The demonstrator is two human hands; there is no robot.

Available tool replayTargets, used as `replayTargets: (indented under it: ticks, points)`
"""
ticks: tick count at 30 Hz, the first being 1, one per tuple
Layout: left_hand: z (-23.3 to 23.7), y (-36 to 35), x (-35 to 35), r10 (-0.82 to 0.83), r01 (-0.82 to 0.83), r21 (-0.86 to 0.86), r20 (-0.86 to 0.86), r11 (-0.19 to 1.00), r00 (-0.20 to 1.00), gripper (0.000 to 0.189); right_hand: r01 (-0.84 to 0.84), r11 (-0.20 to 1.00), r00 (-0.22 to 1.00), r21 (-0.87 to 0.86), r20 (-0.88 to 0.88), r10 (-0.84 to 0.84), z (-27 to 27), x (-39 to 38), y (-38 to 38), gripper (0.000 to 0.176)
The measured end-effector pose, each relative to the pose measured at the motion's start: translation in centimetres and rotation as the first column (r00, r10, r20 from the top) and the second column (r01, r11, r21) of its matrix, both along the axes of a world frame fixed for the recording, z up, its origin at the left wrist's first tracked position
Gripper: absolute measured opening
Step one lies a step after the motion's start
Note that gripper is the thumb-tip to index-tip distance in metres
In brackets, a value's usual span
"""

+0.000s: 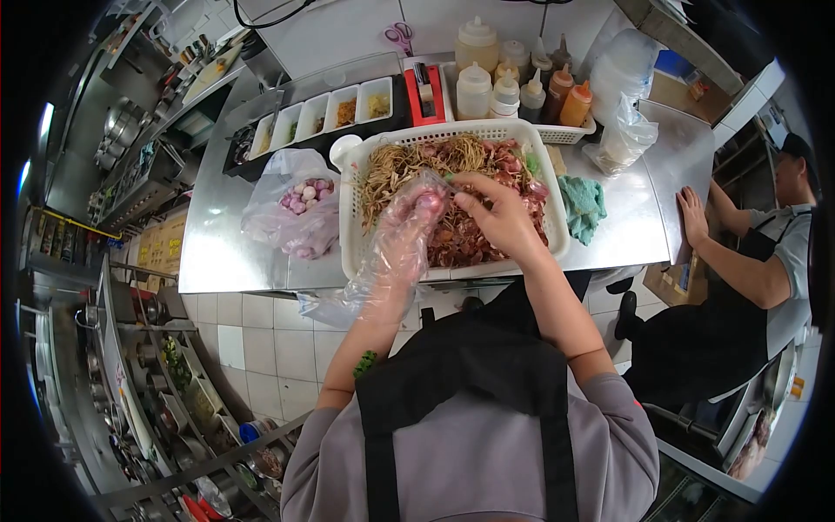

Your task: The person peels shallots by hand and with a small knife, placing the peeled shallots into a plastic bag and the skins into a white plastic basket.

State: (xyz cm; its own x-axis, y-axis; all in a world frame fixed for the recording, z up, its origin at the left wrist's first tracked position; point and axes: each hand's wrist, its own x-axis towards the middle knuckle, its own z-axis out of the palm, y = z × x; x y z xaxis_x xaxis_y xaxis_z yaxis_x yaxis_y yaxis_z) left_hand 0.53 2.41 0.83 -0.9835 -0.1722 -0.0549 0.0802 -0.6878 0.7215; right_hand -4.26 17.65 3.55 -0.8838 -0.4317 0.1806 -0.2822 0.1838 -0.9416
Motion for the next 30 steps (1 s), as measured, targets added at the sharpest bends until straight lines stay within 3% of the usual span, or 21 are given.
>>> replayTargets:
  ticks: [4, 7, 8, 10, 12, 14, 18, 21, 23, 26, 30]
  points:
    - [-0.3, -0.3, 0.0, 0.047, -0.046, 0.021, -0.059, 0.999, 0.997, 0.026, 0.126, 0.992, 0.992, 0.024, -0.012, -0.126, -0.4, -0.8, 1.0, 0.03]
    - [0.2, 0.3, 0.0, 0.086, -0.084, 0.036, -0.044, 0.996, 0.995, 0.023, -0.077, 0.997, 0.995, -0.012, 0.056, 0.078, -0.8, -0.2, 1.2, 0.038]
    - [0.4, 0.4, -0.1, 0.108, -0.106, 0.053, -0.035, 0.993, 0.994, 0.023, -0.076, 0.997, 0.996, -0.012, 0.054, 0.077, -0.8, 0.3, 1.1, 0.038]
    - [-0.7, 0.0, -0.3, 0.085, -0.078, 0.09, -0.086, 0.993, 0.993, 0.026, -0.161, 0.974, 0.954, -0.157, 0.228, 0.195, -0.2, 1.3, 0.5, 0.038]
    - [-1.8, -0.3, -0.4, 0.062, -0.046, 0.124, -0.132, 0.991, 0.989, 0.029, -0.182, 0.978, 0.946, -0.101, 0.253, 0.202, 0.3, 1.7, 0.3, 0.04]
    - [-2.6, -0.5, -0.6, 0.077, -0.06, 0.171, -0.097, 0.984, 0.992, 0.034, -0.14, 0.988, 0.986, -0.069, -0.105, 0.133, -0.3, 1.8, -0.1, 0.038]
    - [-1.6, 0.4, -0.5, 0.029, 0.009, 0.249, -0.149, 0.968, 0.988, 0.034, -0.153, 0.987, 0.975, -0.046, -0.168, 0.143, -0.8, 1.9, -0.1, 0.038]
    - [-2.0, 0.4, -0.6, -0.021, 0.084, 0.279, -0.221, 0.956, 0.975, 0.031, -0.163, 0.986, 0.983, 0.02, -0.087, 0.164, -0.8, 1.9, 0.0, 0.038]
    - [-1.9, 0.5, -0.6, -0.028, 0.078, 0.26, -0.189, 0.963, 0.982, 0.031, -0.144, 0.989, 0.969, -0.024, -0.204, 0.137, -1.3, 1.8, -0.1, 0.04]
    - [-3.0, 0.1, -0.5, -0.061, 0.074, 0.309, -0.054, 0.948, 0.997, 0.031, -0.142, 0.989, 0.976, -0.029, -0.174, 0.134, -0.9, 2.0, -0.2, 0.042]
    - [-3.0, 0.1, -0.3, 0.0, 0.011, 0.312, -0.034, 0.95, 0.999, 0.033, -0.171, 0.985, 0.972, -0.005, -0.163, 0.168, -0.6, 2.2, -0.1, 0.044]
